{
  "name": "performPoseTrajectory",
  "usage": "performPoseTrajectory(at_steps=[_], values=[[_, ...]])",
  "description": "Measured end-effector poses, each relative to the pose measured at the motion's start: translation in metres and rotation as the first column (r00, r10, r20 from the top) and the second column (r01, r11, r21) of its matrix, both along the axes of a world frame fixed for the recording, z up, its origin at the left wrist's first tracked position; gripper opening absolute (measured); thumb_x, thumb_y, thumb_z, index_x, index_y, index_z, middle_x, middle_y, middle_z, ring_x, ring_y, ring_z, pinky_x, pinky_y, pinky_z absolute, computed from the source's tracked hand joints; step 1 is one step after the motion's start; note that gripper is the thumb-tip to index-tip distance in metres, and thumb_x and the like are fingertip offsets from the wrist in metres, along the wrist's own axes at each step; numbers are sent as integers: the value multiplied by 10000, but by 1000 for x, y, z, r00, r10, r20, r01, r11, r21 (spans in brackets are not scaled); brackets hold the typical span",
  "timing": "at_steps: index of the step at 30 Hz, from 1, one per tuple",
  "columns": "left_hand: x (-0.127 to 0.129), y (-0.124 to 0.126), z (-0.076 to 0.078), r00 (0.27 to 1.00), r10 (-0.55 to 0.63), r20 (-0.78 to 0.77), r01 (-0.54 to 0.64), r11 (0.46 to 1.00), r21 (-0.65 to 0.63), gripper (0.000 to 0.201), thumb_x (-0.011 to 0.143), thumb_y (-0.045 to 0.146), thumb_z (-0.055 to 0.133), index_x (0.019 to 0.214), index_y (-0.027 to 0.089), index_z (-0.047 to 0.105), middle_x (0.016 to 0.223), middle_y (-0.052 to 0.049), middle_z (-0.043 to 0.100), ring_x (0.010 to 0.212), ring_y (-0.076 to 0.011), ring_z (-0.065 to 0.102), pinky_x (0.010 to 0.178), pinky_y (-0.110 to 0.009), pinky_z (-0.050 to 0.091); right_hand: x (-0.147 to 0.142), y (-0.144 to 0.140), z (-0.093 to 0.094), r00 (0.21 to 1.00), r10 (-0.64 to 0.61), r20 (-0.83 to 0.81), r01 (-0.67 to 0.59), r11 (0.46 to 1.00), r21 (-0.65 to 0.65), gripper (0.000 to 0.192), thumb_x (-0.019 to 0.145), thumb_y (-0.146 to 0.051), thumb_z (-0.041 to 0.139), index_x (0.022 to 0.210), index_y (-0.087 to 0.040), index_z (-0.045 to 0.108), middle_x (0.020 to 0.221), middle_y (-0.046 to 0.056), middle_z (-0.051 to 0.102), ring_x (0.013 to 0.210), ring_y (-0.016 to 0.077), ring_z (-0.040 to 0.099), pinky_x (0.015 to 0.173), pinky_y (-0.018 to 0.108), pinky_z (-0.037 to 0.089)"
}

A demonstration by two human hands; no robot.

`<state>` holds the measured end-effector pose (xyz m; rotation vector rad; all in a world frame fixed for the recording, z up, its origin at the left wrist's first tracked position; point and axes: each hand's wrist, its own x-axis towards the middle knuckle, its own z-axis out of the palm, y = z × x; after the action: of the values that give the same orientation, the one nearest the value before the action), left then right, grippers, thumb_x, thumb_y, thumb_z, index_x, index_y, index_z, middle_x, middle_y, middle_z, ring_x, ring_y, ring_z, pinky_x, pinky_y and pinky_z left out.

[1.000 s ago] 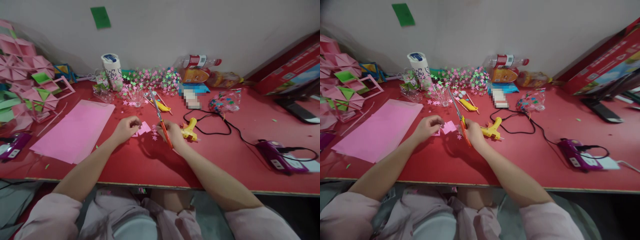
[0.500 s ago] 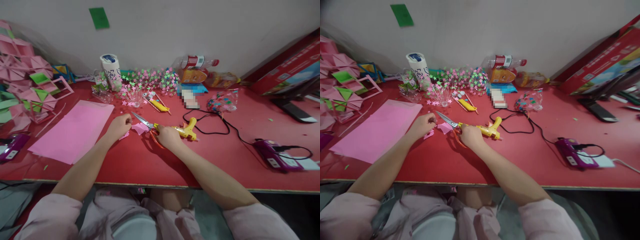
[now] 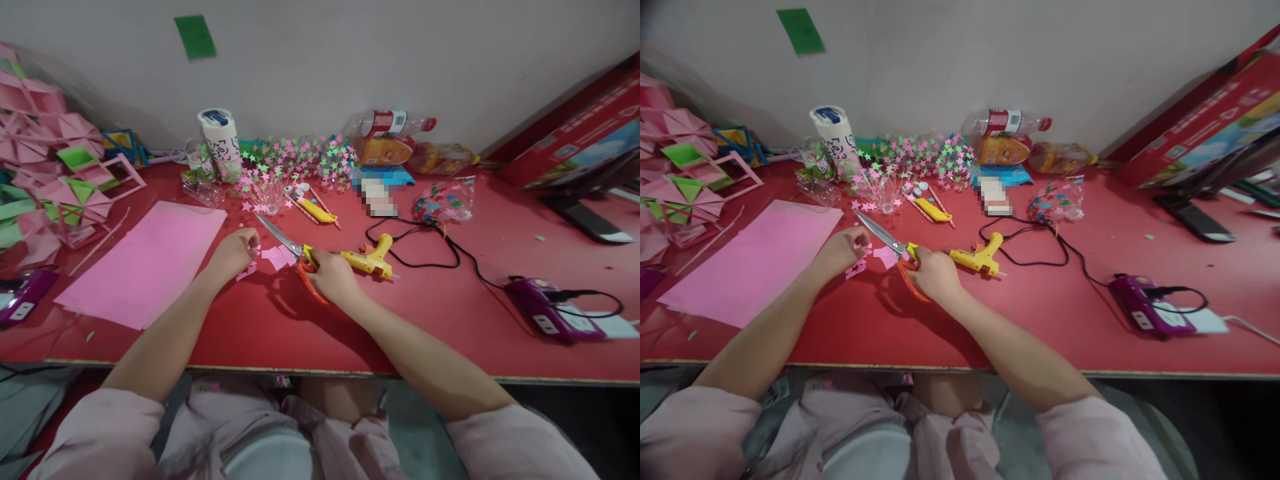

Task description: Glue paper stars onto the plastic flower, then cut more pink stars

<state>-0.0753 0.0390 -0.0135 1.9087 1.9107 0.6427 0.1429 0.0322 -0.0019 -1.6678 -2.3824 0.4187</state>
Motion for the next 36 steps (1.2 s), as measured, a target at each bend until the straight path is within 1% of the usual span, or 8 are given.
performPoseTrajectory(at_steps=[5,9,14,18,24,29,31,36], values=[[4,-1,0,997,22,67,-23,1000,8,128,636,94,488,695,198,534,733,-21,602,675,-159,535,627,-269,403,-2,-7,-3,997,60,-38,-61,998,-33,246,810,-382,571,868,-153,640,750,81,692,649,178,591,543,259,248],[4,0,-3,995,31,99,-31,1000,-1,92,691,145,478,710,192,555,794,-36,611,690,-161,544,648,-284,425,1,-6,-4,996,76,-56,-79,996,-52,230,805,-369,578,868,-155,636,766,82,697,655,176,592,553,254,259],[-2,3,-9,994,-43,103,41,999,20,139,708,138,442,727,172,575,855,-52,605,796,-161,562,759,-283,436,5,-3,-9,991,56,-120,-66,995,-80,233,799,-376,570,830,-153,630,727,72,678,606,153,547,550,242,268],[-5,1,-10,993,-22,116,24,1000,-9,136,724,154,448,752,173,580,857,-42,617,818,-162,574,775,-282,427,8,-2,-13,977,19,-212,-40,995,-96,230,767,-384,587,783,-156,616,625,25,610,516,115,437,514,232,244],[-6,-5,-9,989,-89,118,97,993,-61,159,776,172,427,808,204,579,862,-11,642,808,-156,591,742,-281,436,10,0,-17,927,-54,-370,3,991,-136,251,735,-425,581,672,-184,552,551,-22,497,504,101,360,490,220,241],[-8,-3,-15,996,-80,-44,86,979,186,163,794,199,476,848,195,629,1092,-87,603,1087,-239,545,975,-386,409,10,1,-20,891,-104,-442,32,985,-168,230,698,-373,556,590,-204,442,522,-45,409,502,97,315,487,225,241],[-9,-3,-19,994,-67,-82,85,963,256,168,812,246,500,883,197,643,1176,-104,565,1147,-262,515,1011,-419,389,9,1,-21,866,-125,-485,42,983,-180,240,689,-357,546,568,-210,399,513,-53,381,499,93,305,484,225,243],[-6,-6,-28,975,-158,-160,196,944,265,282,839,400,526,981,188,646,1151,-116,575,1136,-271,513,1003,-433,387,8,2,-23,742,-224,-631,67,962,-263,322,693,-438,549,561,-215,359,521,-60,332,513,89,296,480,220,266]])
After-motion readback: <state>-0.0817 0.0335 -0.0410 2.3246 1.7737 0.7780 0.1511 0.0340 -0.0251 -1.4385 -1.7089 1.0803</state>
